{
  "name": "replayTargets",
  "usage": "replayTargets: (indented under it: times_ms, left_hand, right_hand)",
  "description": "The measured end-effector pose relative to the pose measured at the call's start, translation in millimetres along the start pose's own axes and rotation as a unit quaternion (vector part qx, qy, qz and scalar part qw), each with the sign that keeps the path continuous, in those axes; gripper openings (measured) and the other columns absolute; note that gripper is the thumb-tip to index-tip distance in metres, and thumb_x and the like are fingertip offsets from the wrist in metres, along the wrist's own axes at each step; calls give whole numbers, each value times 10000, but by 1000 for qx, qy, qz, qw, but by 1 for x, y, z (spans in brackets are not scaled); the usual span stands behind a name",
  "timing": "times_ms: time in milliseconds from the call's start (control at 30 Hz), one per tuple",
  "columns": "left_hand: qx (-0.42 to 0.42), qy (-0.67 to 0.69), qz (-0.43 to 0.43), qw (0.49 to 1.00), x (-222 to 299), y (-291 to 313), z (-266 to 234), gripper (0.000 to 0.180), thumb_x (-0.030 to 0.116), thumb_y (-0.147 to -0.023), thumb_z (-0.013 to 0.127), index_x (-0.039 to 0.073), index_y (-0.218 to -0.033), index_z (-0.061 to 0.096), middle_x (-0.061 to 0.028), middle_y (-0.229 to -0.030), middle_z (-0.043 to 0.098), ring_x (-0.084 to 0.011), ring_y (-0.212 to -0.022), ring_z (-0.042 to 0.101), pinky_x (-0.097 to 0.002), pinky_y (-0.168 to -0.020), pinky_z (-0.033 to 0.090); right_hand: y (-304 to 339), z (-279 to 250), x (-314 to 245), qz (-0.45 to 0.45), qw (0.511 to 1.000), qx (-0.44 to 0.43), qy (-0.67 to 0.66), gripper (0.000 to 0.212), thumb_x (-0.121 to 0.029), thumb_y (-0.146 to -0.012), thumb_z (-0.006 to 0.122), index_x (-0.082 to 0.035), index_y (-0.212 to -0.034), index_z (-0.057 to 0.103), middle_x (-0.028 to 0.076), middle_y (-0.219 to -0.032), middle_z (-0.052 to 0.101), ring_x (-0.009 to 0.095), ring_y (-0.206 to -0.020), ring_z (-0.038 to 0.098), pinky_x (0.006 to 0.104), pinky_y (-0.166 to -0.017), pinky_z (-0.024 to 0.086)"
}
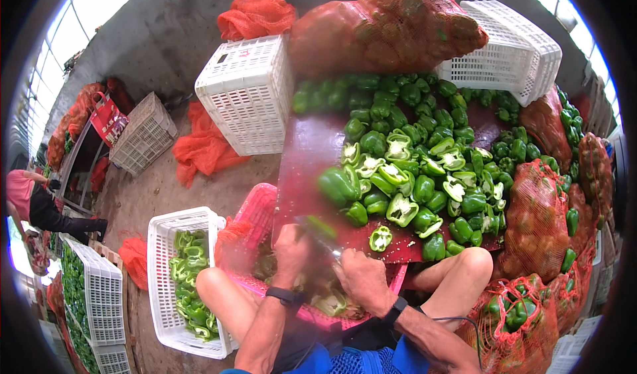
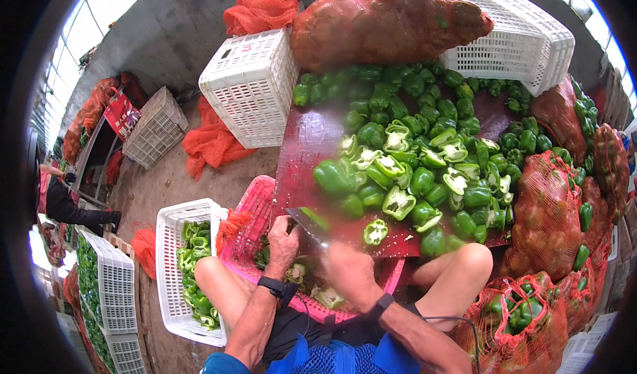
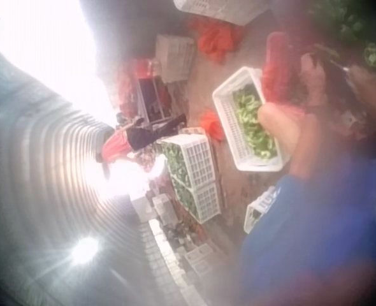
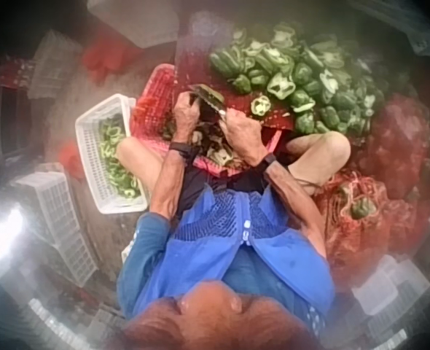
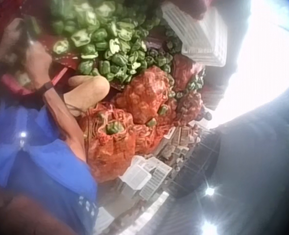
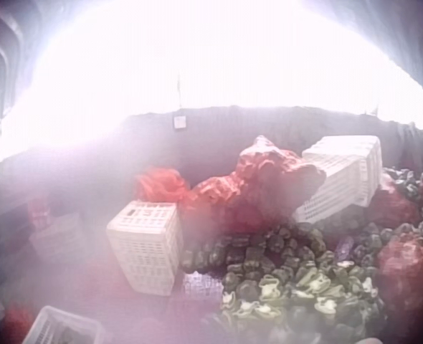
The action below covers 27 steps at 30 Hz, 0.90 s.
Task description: The person cuts green bell peppers using a large cleaver. The person picks up peppers one at a time, removes the stems and seeds by hand, and places the cut peppers into a pink basket.
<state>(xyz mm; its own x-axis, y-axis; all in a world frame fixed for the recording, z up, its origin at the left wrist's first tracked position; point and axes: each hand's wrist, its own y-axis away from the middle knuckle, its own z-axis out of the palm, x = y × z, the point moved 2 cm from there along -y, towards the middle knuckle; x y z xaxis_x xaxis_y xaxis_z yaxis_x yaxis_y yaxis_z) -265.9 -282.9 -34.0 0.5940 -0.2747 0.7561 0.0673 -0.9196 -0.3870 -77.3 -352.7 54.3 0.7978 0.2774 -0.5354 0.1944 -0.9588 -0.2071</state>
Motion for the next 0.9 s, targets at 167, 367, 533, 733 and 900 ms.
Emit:
replayTargets:
  times_ms: [167,367,533,733,900]
  left_hand:
    - [-13,-6,15,1000,11,5,-6,178,57,-838,710,-6,-988,639,-156,-910,631,-313,-842,630,-390,-765,505]
    - [-19,3,31,999,5,16,-10,178,62,-839,713,0,-987,638,-146,-924,634,-300,-851,631,-387,-776,504]
    - [-34,44,-40,998,-9,31,-20,261,109,-830,733,13,-1060,655,-179,-1024,657,-323,-978,635,-402,-863,506]
    - [-56,20,-57,997,-23,34,-26,304,136,-812,748,3,-1069,655,-190,-1027,661,-336,-970,642,-404,-871,512]
    - [-58,51,-112,991,-32,29,-27,357,206,-796,770,2,-1067,657,-197,-1023,661,-356,-967,638,-419,-854,514]
  right_hand:
    - [-16,17,16,47,998,-43,-6,334,-347,-896,666,-32,-859,561,198,-649,642,392,-615,663,513,-557,528]
    - [-10,40,21,94,993,-49,52,328,-358,-905,640,-34,-879,590,205,-696,663,385,-645,678,502,-577,536]
    - [22,35,22,148,983,-111,-1,367,-373,-940,587,-7,-917,577,214,-725,677,421,-674,677,524,-625,537]
    - [59,7,31,130,988,-78,32,387,-385,-919,616,-5,-876,560,238,-696,656,430,-665,670,541,-624,528]
    - [48,-6,40,50,997,-43,47,357,-365,-906,629,-16,-840,588,216,-668,631,407,-684,673,511,-568,522]
